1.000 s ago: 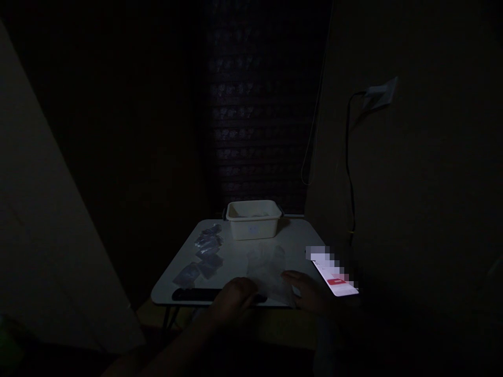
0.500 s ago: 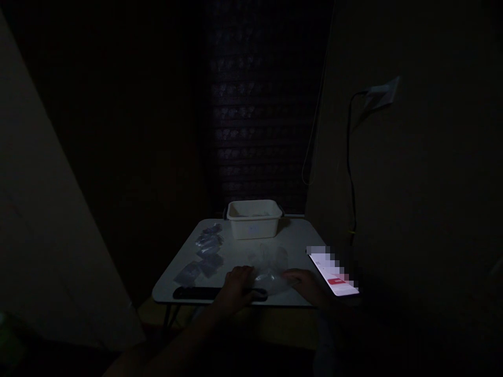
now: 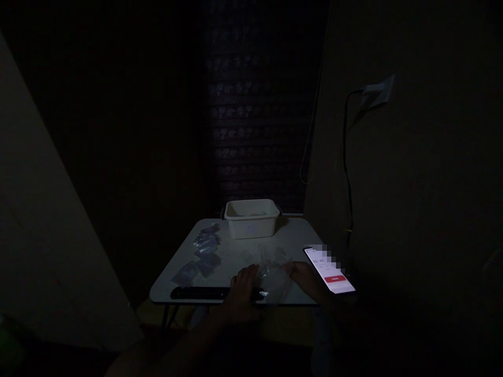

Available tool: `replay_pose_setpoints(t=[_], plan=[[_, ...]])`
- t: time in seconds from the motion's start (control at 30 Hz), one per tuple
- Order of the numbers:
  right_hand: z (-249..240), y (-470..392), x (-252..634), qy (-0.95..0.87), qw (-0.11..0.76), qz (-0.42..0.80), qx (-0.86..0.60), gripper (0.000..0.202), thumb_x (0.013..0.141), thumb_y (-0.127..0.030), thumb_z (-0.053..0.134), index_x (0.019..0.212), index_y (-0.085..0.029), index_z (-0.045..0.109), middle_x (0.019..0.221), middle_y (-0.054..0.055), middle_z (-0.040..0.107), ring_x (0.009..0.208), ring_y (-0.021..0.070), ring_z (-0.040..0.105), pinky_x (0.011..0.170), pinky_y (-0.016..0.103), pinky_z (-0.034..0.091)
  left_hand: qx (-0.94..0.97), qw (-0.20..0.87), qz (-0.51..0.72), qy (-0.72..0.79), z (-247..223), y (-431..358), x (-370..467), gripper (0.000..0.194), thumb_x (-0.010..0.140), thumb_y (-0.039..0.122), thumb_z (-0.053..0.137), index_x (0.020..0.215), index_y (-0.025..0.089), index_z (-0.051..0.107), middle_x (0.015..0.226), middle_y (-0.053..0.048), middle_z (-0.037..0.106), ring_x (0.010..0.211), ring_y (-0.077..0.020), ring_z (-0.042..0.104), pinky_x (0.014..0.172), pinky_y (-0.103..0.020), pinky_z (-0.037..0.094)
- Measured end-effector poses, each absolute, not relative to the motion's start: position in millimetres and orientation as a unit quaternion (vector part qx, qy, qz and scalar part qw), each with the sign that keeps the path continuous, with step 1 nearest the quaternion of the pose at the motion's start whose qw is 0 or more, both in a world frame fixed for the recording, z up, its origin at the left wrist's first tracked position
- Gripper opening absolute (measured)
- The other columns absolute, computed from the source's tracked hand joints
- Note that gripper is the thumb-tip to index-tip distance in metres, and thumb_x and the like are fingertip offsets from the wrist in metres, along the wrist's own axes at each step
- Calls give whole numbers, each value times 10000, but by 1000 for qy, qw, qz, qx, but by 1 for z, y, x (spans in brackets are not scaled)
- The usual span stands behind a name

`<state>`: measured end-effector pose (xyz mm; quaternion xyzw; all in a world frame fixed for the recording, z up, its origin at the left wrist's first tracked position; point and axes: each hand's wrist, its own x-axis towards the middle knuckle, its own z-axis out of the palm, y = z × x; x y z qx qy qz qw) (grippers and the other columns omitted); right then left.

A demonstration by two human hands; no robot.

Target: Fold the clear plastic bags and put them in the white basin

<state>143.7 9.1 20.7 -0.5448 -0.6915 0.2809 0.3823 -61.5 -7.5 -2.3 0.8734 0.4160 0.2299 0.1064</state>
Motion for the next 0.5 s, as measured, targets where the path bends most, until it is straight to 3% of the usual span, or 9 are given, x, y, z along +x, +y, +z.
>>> replay_pose_setpoints(t=[0.13,0.27,0.5], plan=[[26,8,139,-692,391,289,-534,232,621,-272,393,572,-143,580,599,30,592,629,165,527,544,248,392,861,93,270,420,-2,-7,-52,619,604,301,487,1146,171,217,1150,-85,306,1040,-214,228,822,-369,198],[19,8,138,-696,387,287,-532,218,598,-213,395,640,-126,591,681,58,605,649,174,538,573,268,406,840,85,308,439,0,5,-51,292,674,198,385,957,180,454,944,-49,487,904,-174,377,758,-324,275],[4,11,141,-720,394,273,-502,265,526,-109,422,720,-145,598,765,62,605,719,170,538,671,292,403,846,91,292,436,2,15,-64,216,635,145,418,795,178,558,776,-36,564,758,-163,454,679,-282,339]])
